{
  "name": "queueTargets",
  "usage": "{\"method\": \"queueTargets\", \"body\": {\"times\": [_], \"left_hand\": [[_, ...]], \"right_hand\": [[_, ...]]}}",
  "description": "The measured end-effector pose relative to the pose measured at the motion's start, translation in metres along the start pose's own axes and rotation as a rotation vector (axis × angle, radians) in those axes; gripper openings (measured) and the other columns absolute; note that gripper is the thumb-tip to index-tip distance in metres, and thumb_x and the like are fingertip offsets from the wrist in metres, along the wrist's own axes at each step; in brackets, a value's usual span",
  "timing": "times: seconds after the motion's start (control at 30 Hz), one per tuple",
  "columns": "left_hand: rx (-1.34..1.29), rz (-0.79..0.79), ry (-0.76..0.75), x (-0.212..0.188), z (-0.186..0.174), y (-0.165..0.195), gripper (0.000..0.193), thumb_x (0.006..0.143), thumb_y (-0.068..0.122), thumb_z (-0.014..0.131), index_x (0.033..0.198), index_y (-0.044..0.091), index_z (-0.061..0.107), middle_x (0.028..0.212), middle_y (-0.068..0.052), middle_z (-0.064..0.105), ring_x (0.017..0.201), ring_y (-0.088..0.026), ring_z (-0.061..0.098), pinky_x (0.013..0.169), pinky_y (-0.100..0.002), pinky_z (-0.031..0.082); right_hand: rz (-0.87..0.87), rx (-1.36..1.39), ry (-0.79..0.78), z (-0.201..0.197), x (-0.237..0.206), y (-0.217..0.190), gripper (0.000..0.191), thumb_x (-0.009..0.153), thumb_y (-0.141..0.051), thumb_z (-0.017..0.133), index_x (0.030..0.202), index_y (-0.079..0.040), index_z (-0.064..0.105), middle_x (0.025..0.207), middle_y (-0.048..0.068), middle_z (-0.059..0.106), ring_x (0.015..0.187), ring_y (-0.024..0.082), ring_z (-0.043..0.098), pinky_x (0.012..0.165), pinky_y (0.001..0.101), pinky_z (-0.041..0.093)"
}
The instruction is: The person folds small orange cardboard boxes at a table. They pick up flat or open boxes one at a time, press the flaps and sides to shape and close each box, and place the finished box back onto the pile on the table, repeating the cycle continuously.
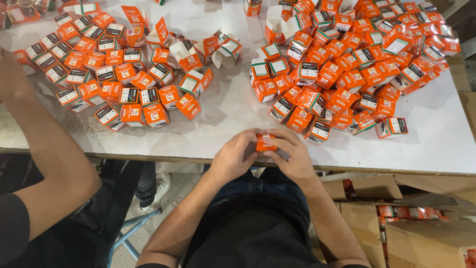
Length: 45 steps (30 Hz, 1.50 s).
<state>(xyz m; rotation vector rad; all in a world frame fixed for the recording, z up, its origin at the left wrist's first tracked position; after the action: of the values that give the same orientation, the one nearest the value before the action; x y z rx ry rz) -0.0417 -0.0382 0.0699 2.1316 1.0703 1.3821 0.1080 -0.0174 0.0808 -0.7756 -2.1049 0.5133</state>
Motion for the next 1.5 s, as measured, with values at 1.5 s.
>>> {"method": "queueTargets", "body": {"times": [1.5], "left_hand": [[1.037, -0.423, -0.152, 0.173, -0.185, -0.238, 0.016, 0.082, 0.015, 0.080, 0.098, 0.012, 0.078, 0.095, -0.017, 0.075, 0.096, -0.037, 0.071, 0.083, -0.048, 0.057]], "right_hand": [[0.174, -0.035, 0.421, -0.031, -0.037, 0.009, 0.018, 0.098, -0.001, 0.066, 0.116, 0.003, 0.069, 0.111, 0.013, 0.068, 0.081, 0.017, 0.069, 0.076, 0.0295, 0.057]]}}
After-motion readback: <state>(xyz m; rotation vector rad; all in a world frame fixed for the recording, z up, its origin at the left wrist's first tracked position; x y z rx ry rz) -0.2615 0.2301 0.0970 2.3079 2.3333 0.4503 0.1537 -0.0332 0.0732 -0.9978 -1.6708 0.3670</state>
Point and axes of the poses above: each hand's wrist, its own x-axis towards the middle knuckle, its own z-axis out of the palm, y = z × x, the point moved 9 cm from there along x, towards the middle knuckle
